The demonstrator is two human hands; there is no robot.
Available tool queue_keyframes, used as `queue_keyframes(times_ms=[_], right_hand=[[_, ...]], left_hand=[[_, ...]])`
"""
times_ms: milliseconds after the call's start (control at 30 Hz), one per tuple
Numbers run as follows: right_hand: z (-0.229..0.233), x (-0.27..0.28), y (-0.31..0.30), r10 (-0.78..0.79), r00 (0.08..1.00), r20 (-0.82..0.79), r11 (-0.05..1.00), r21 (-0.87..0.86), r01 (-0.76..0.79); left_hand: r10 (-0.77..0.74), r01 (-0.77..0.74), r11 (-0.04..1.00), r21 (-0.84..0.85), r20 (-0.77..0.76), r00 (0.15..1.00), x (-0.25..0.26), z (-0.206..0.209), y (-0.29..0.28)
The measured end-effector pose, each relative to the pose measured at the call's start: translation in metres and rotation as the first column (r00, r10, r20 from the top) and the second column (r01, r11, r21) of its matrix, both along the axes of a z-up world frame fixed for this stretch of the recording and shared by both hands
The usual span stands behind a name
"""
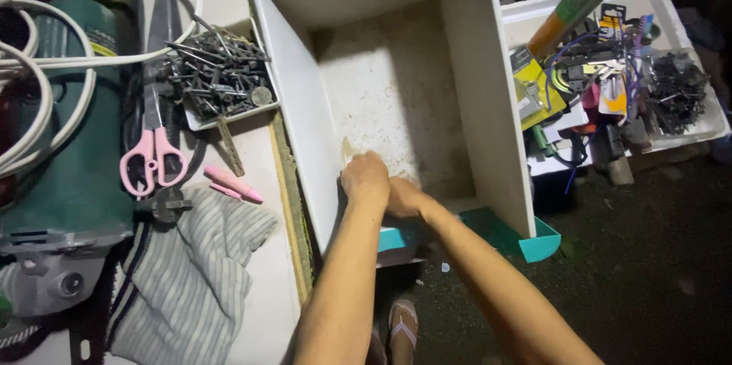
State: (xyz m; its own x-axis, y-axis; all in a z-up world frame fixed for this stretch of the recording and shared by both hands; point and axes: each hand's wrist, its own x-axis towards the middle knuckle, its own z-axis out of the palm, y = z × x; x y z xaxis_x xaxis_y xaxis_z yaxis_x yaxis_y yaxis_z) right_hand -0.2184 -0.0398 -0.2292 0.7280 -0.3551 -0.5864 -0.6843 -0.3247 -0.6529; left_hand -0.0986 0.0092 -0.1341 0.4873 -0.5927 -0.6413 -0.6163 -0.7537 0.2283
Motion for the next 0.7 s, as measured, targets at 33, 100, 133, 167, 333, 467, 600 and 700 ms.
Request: queue_keyframes(times_ms=[33,100,133,167,333,467,600,700], right_hand=[[-0.004,-0.001,0.004,0.003,1.000,0.002,1.000,0.000,-0.003],[-0.011,-0.004,0.012,0.077,0.978,0.196,0.997,-0.018,-0.075],[-0.008,-0.003,0.013,0.078,0.977,0.196,0.997,-0.018,-0.076],[-0.006,-0.002,0.015,0.095,0.972,0.213,0.995,-0.012,-0.095],[-0.008,-0.005,0.013,0.027,0.985,0.171,0.990,0.133,-0.050],[0.037,0.003,0.000,-0.081,0.978,0.193,0.997,0.011,0.081],[0.112,0.010,-0.007,-0.305,0.940,0.150,0.936,-0.133,0.325],[0.094,-0.001,-0.018,-0.313,0.949,0.040,0.927,-0.206,0.314]], left_hand=[[0.003,-0.003,1.000,0.000,0.002,1.000,0.000,0.002,0.000],[-0.103,0.107,0.994,-0.013,0.157,0.982,-0.001,0.005,0.001],[-0.102,0.106,0.994,-0.012,0.158,0.982,0.000,0.001,0.000],[-0.121,0.123,0.992,-0.001,0.195,0.973,0.001,-0.003,0.000],[-0.151,0.149,0.988,0.026,0.236,0.960,0.000,-0.004,-0.002],[-0.094,0.113,0.991,-0.077,0.218,0.971,-0.002,0.012,-0.009],[-0.079,0.118,0.977,-0.180,0.211,0.974,-0.006,0.015,-0.006],[-0.039,0.055,0.990,-0.130,0.125,0.991,-0.003,-0.010,-0.004]])
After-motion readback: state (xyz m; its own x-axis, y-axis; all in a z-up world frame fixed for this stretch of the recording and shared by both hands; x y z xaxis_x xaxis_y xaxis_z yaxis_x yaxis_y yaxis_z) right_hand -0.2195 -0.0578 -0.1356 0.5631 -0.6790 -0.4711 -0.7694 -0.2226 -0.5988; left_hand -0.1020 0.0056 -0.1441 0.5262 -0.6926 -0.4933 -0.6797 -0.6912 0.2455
